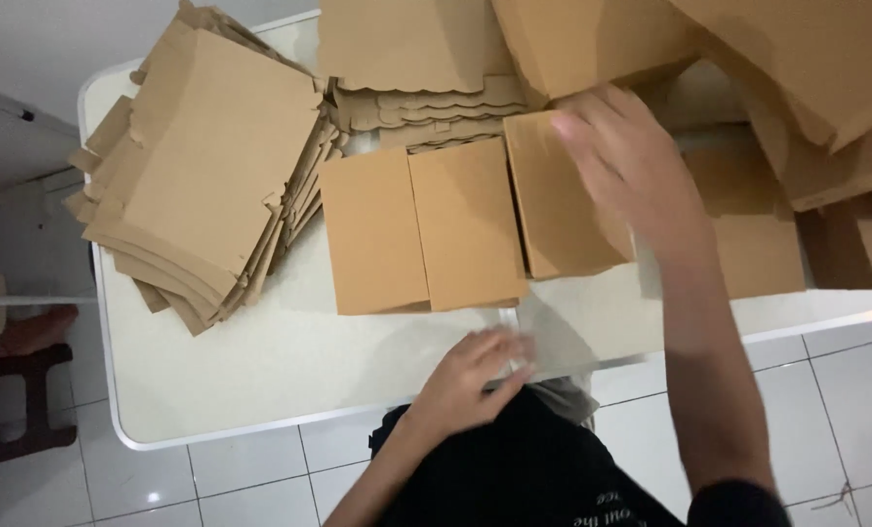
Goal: The person folds a flat cardboard sheet into a small rectangular box by tucking and folding the flaps. They then place the finished box on a stack of similar boxes and continue to organize the pile on the table.
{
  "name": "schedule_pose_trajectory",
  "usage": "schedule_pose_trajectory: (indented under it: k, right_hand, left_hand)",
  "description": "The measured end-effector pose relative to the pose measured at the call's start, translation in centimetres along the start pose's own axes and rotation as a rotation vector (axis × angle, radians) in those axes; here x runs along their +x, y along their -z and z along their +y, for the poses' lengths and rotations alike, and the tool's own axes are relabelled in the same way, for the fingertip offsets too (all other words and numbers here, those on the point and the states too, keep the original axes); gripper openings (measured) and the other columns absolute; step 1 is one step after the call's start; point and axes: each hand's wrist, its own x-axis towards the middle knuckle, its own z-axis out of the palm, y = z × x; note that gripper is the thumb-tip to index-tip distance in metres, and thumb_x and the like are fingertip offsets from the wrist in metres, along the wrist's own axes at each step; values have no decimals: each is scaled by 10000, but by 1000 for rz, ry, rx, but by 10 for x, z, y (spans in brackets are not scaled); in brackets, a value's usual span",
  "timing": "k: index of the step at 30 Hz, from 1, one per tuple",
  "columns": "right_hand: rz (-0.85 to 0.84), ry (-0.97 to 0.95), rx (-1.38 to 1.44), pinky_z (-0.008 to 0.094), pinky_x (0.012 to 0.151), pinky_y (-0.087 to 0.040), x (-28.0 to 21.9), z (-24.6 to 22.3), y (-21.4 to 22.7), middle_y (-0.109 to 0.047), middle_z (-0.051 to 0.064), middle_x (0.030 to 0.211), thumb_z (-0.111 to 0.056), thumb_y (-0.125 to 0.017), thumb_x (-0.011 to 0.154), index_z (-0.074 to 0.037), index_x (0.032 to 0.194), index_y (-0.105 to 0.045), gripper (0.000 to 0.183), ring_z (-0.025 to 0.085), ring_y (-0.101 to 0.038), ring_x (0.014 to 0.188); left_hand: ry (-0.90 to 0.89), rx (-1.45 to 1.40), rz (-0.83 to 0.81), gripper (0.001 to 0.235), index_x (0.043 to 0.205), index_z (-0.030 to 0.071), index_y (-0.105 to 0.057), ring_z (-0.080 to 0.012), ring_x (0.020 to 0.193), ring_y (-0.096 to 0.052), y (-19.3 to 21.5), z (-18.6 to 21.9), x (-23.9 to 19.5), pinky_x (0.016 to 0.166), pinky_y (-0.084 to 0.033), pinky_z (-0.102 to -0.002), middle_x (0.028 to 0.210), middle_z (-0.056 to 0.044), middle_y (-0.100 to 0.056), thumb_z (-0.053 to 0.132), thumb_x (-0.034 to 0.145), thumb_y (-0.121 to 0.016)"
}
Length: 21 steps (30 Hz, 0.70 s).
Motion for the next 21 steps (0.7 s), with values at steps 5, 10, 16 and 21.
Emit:
schedule_pose_trajectory:
  k: [5,10,16,21]
  right_hand:
    - [-510,-329,-221,388,698,-368,78,20,-31,-529,23,888,-517,-439,1084,-113,904,-536,454,190,-496,821]
    - [-736,-643,-325,405,739,-422,100,24,-50,-639,115,982,-879,-198,914,-36,1003,-681,975,290,-618,874]
    - [-602,-612,-295,408,619,-365,95,28,-57,-421,95,653,-867,-129,950,-81,664,-323,858,295,-484,608]
    - [-564,-366,-122,483,930,-470,96,24,-51,-627,103,1371,-772,-252,882,-135,1464,-499,897,312,-599,1191]
  left_hand:
    - [275,-139,-320,462,1457,82,-491,-268,1431,-448,10,2,41,1181,-335,-420,1519,-91,-507,332,1074,-422]
    - [246,-161,-342,469,1452,89,-499,-283,1485,-403,12,-11,46,1208,-321,-451,1517,-111,-519,356,1076,-416]
    - [326,-215,-320,461,1332,50,-612,-254,1309,-572,21,-13,50,1124,-408,-359,1369,-111,-632,366,1069,-403]
    - [350,-192,-293,464,1318,48,-623,-239,1331,-549,18,-14,46,1144,-393,-364,1378,-94,-622,367,1067,-398]
